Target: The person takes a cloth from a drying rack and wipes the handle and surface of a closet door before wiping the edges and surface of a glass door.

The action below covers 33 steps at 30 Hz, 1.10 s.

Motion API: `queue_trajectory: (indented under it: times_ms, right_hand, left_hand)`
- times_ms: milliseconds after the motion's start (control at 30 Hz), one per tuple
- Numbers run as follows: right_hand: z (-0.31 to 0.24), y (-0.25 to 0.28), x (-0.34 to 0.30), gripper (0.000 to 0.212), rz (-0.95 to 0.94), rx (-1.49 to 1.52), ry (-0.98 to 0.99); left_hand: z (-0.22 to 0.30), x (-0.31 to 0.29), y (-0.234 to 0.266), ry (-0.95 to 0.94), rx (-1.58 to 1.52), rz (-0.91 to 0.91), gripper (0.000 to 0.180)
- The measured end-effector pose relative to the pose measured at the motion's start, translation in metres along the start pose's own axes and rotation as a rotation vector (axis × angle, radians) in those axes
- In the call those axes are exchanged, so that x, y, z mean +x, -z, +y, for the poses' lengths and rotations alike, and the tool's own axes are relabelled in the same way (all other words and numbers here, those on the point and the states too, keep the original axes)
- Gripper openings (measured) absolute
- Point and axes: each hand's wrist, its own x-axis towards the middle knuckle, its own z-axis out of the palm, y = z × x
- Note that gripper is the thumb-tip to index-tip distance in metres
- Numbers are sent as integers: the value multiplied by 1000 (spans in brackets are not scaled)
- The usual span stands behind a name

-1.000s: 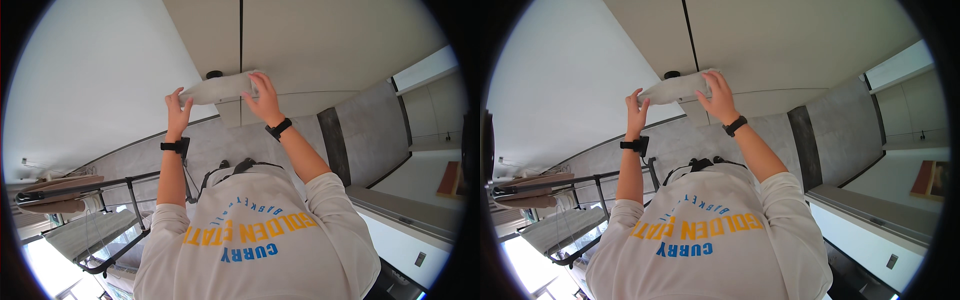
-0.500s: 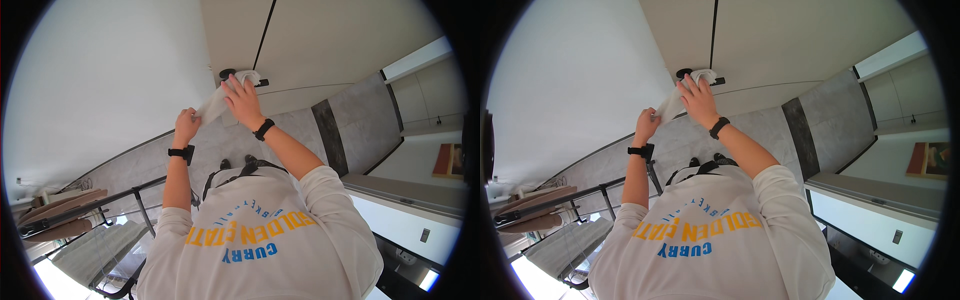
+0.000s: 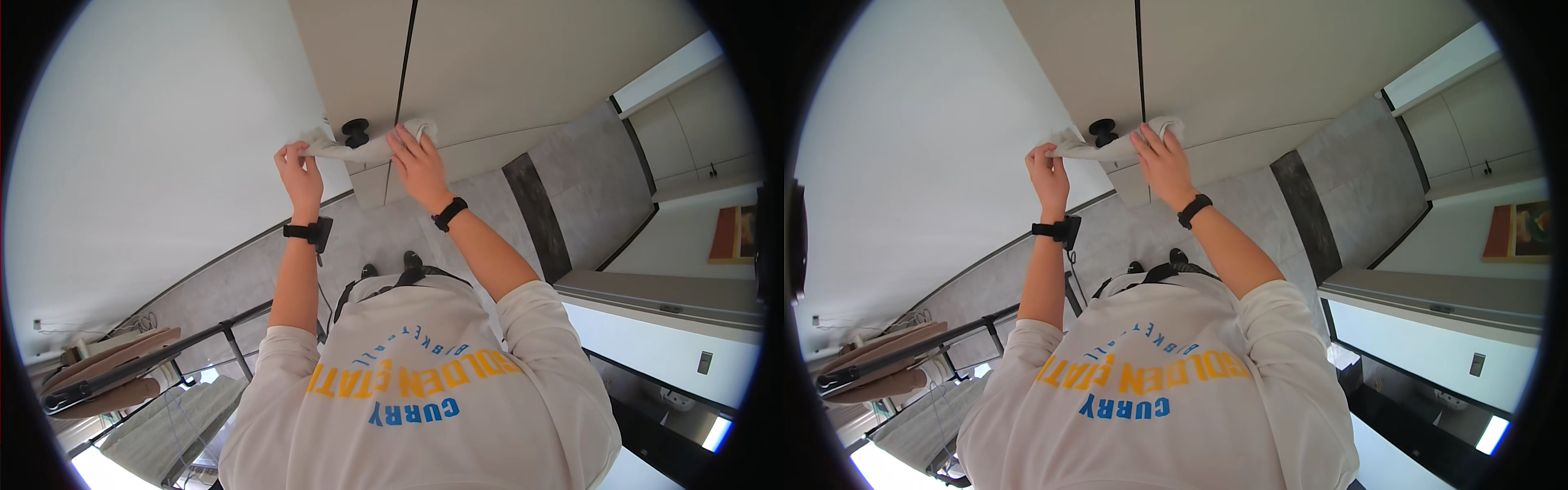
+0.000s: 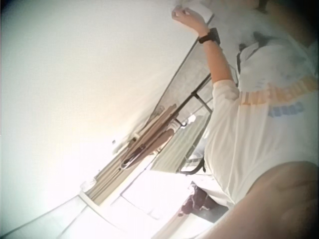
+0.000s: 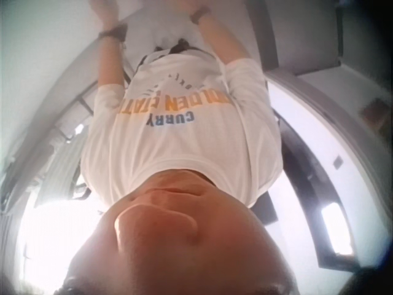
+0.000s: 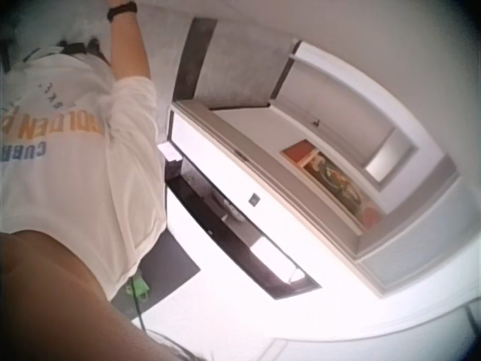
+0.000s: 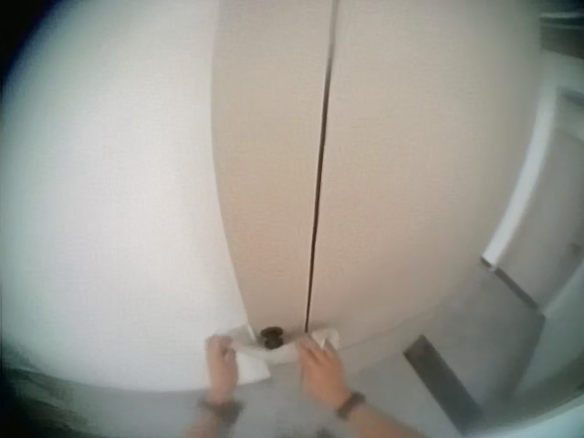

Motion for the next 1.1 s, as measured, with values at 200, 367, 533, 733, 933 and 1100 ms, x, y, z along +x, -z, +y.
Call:
queue_trajectory:
  times_ms: [200, 367, 533, 733, 933, 1100]
  right_hand:
    - [-15, 3, 3, 44, -29, 109, -98]
    - [-25, -7, 2, 44, -37, 87, -39]
    - [-28, -8, 9, 42, -25, 152, -51]
    - [-28, -7, 13, 40, -42, 231, -73]
    - [-28, 0, 28, 30, 47, 481, -175]
    - [-24, 20, 53, 27, 156, 546, -276]
  left_hand:
    - [36, 21, -32, -282, -316, 37, 28]
    - [15, 16, -41, -187, -387, 62, 31]
    - [20, 10, -41, -218, -372, 32, 34]
    - [32, 16, -27, -223, -391, -19, 33]
    - [79, 36, -8, -347, -467, 17, 33]
    - [120, 60, 5, -390, -407, 13, 36]
